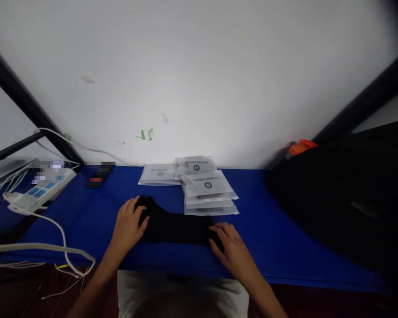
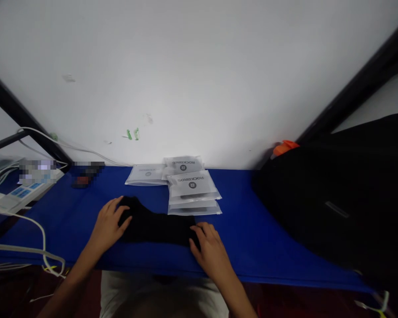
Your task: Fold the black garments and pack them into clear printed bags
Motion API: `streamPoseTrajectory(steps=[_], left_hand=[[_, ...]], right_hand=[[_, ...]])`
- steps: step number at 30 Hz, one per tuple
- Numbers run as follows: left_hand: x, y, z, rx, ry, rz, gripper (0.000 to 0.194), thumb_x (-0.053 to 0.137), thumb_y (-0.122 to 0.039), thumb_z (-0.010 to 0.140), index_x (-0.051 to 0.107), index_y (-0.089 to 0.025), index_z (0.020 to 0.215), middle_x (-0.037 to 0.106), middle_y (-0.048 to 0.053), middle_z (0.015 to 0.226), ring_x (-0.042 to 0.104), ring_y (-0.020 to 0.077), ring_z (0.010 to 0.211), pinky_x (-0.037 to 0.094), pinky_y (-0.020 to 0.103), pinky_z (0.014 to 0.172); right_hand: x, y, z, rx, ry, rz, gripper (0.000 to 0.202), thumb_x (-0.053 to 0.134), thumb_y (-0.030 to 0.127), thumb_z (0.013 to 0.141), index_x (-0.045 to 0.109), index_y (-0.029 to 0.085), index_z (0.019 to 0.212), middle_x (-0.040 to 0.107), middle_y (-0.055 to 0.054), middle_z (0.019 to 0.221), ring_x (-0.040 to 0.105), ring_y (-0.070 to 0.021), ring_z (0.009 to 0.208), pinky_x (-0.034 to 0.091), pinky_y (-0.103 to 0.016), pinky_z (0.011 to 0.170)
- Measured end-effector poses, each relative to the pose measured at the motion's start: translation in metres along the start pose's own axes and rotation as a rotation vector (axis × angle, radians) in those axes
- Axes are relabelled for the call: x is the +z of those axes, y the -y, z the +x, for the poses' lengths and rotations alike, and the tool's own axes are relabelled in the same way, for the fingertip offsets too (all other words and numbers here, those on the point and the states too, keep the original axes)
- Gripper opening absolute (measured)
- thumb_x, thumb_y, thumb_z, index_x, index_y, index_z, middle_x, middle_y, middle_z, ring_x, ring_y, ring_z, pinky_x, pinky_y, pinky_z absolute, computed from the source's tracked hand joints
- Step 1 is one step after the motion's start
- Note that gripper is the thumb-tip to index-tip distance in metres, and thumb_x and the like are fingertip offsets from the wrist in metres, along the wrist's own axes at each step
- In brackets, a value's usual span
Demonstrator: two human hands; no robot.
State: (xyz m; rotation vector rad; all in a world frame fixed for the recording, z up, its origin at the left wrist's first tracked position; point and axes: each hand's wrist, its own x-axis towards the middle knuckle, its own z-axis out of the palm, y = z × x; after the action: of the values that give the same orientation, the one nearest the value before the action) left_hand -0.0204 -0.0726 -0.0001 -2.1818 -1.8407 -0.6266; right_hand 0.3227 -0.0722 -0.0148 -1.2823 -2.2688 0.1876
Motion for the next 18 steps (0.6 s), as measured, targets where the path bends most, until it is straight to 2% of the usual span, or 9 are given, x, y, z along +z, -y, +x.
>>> streamPoseTrajectory(steps=[2,4,7,10,12,15,18], left_hand=[[-0.004,0.013,-0.001,-0.093,-0.039,0.058,0.026,0.057,-0.018,0.084,0.061,-0.013,0.109,0.051,0.022,0.132,0.045,0.0414,0.124,0.046,0.06,0.097],[-0.01,0.013,-0.002,-0.12,-0.061,0.057,0.035,0.05,-0.007,0.081,0.058,-0.01,0.115,0.049,0.022,0.132,0.043,0.04,0.127,0.045,0.059,0.1],[-0.018,-0.005,0.001,0.0,-0.033,-0.085,0.048,0.043,0.001,0.078,0.054,-0.012,0.123,0.044,0.017,0.141,0.039,0.0326,0.133,0.04,0.052,0.109],[-0.019,-0.023,0.006,0.208,0.149,-0.259,0.043,0.048,-0.009,0.086,0.054,-0.021,0.128,0.041,0.009,0.149,0.036,0.028,0.137,0.037,0.049,0.113],[-0.016,-0.027,0.01,0.274,0.293,-0.309,0.038,0.056,-0.02,0.089,0.056,-0.024,0.127,0.045,0.007,0.147,0.039,0.028,0.136,0.034,0.05,0.114],[-0.016,-0.025,0.014,0.239,0.434,-0.327,0.037,0.066,-0.034,0.086,0.061,-0.026,0.122,0.055,0.007,0.137,0.049,0.0286,0.128,0.035,0.052,0.111],[-0.019,-0.025,0.015,0.192,0.503,-0.356,0.053,0.074,-0.055,0.075,0.064,-0.026,0.118,0.061,0.008,0.129,0.054,0.0303,0.121,0.041,0.051,0.105]], right_hand=[[-0.005,-0.009,-0.004,0.009,-0.005,0.006,0.025,0.054,0.021,0.089,0.059,0.02,0.114,0.06,-0.011,0.107,0.06,-0.0253,0.094,0.055,-0.043,0.083],[-0.01,-0.015,-0.006,0.013,-0.001,0.019,0.026,0.054,0.021,0.089,0.06,0.02,0.114,0.06,-0.011,0.107,0.06,-0.0251,0.095,0.054,-0.042,0.083],[-0.015,-0.017,-0.004,0.009,0.023,0.055,0.024,0.053,0.021,0.089,0.06,0.021,0.112,0.061,-0.009,0.1,0.06,-0.0242,0.09,0.054,-0.041,0.08],[-0.019,-0.015,-0.001,0.011,0.026,0.09,0.02,0.05,0.02,0.091,0.061,0.021,0.108,0.061,-0.007,0.088,0.06,-0.023,0.083,0.054,-0.038,0.073],[-0.022,-0.015,0.0,0.007,0.005,0.108,0.017,0.048,0.021,0.093,0.061,0.021,0.104,0.061,-0.006,0.084,0.059,-0.0224,0.08,0.053,-0.037,0.07],[-0.028,-0.016,0.0,-0.014,-0.022,0.14,0.014,0.048,0.022,0.095,0.061,0.022,0.101,0.061,-0.004,0.082,0.059,-0.0214,0.079,0.052,-0.036,0.072],[-0.034,-0.017,0.0,-0.031,-0.05,0.168,0.012,0.05,0.022,0.095,0.061,0.022,0.099,0.06,-0.004,0.081,0.058,-0.0204,0.078,0.051,-0.035,0.07]])
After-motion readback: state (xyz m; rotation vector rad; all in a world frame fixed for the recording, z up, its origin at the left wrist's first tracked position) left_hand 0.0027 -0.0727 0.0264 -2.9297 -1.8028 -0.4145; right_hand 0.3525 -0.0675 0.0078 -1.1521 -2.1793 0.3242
